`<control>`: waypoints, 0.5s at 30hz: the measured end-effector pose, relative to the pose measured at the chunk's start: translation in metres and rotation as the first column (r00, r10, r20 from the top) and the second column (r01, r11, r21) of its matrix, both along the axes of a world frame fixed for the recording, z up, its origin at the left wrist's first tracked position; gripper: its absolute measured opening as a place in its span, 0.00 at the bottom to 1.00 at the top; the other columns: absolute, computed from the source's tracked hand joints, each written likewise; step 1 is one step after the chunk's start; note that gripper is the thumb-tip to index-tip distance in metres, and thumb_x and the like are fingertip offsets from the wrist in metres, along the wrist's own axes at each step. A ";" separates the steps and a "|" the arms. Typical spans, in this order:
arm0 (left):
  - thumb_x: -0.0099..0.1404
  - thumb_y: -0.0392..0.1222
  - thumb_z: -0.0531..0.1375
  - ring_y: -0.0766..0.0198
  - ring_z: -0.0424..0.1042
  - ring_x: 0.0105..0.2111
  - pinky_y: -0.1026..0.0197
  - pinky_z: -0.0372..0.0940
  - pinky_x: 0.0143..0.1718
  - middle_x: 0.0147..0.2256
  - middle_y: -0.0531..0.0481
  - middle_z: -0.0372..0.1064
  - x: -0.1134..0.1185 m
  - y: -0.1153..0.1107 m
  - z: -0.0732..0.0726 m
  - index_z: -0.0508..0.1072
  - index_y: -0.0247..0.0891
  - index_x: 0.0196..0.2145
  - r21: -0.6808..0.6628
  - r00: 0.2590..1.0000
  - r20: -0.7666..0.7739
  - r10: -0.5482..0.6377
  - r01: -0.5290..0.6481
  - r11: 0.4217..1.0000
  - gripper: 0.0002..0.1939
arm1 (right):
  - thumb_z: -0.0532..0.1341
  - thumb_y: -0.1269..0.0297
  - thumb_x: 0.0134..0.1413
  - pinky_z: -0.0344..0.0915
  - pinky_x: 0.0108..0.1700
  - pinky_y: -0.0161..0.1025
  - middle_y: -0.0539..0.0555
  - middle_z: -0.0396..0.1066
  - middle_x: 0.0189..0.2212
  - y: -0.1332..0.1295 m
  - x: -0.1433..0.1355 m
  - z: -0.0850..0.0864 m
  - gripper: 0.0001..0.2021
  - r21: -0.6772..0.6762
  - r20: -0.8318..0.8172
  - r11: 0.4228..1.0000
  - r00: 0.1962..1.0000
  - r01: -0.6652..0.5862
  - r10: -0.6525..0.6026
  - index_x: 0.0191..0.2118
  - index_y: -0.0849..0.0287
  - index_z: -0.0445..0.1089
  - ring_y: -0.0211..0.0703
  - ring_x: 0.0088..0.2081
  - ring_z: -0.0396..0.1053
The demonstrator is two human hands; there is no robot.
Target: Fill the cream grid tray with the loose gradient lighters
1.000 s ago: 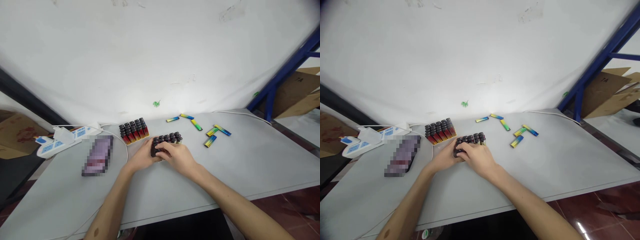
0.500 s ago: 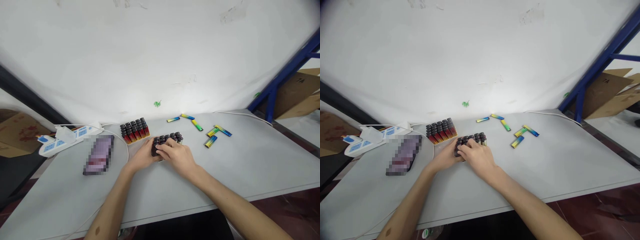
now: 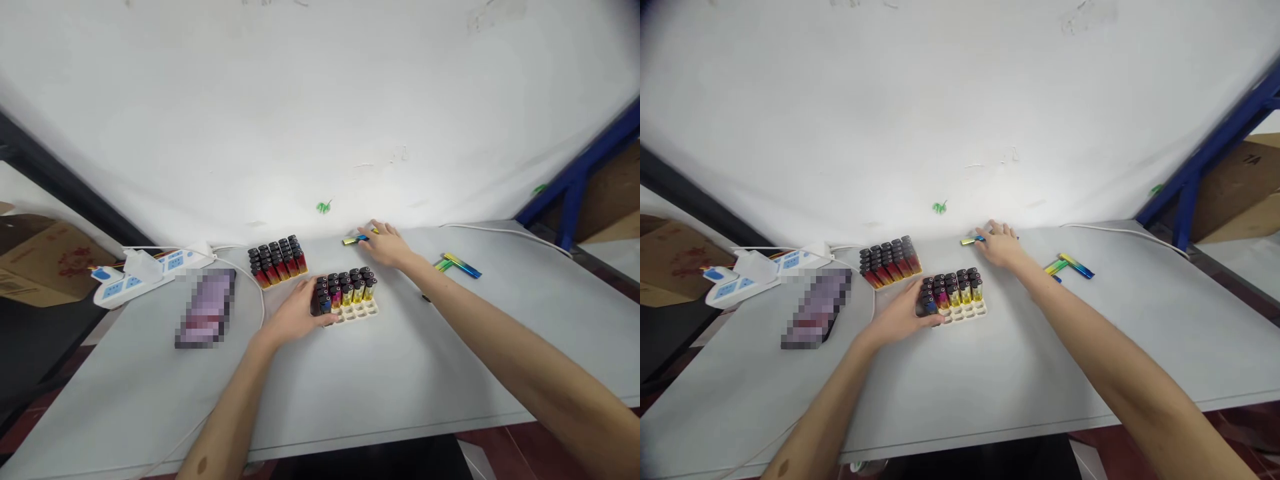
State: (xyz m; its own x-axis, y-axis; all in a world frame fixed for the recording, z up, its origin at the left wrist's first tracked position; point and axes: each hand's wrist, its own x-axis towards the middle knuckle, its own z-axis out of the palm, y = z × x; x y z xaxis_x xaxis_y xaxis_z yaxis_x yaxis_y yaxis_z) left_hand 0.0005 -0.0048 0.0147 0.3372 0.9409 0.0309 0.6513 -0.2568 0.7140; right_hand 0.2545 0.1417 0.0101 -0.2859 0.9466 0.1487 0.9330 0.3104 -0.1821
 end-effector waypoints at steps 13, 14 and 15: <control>0.57 0.52 0.67 0.49 0.64 0.57 0.52 0.61 0.56 0.54 0.45 0.66 -0.001 0.000 0.000 0.63 0.43 0.57 0.008 1.000 -0.017 0.024 -0.024 1.000 0.33 | 0.56 0.62 0.63 0.55 0.59 0.55 0.61 0.71 0.52 -0.058 -0.001 -0.026 0.13 0.227 0.029 0.973 0.999 -0.046 0.040 0.49 0.58 0.73 0.59 0.54 0.62; 0.57 0.52 0.67 0.48 0.63 0.57 0.52 0.61 0.56 0.55 0.44 0.66 -0.001 0.001 0.000 0.63 0.43 0.57 0.012 1.000 -0.018 0.025 -0.024 1.000 0.33 | 0.57 0.63 0.63 0.53 0.60 0.55 0.61 0.72 0.49 -0.063 0.001 -0.028 0.11 0.257 0.015 0.965 0.999 -0.049 0.047 0.46 0.59 0.73 0.59 0.55 0.61; 0.57 0.52 0.67 0.48 0.63 0.57 0.52 0.61 0.56 0.55 0.44 0.67 -0.001 0.001 -0.001 0.63 0.43 0.57 0.013 1.000 -0.019 0.024 -0.024 1.000 0.33 | 0.58 0.64 0.62 0.53 0.60 0.56 0.61 0.73 0.47 -0.067 0.003 -0.029 0.10 0.277 -0.010 0.959 0.998 -0.051 0.056 0.44 0.60 0.74 0.60 0.55 0.60</control>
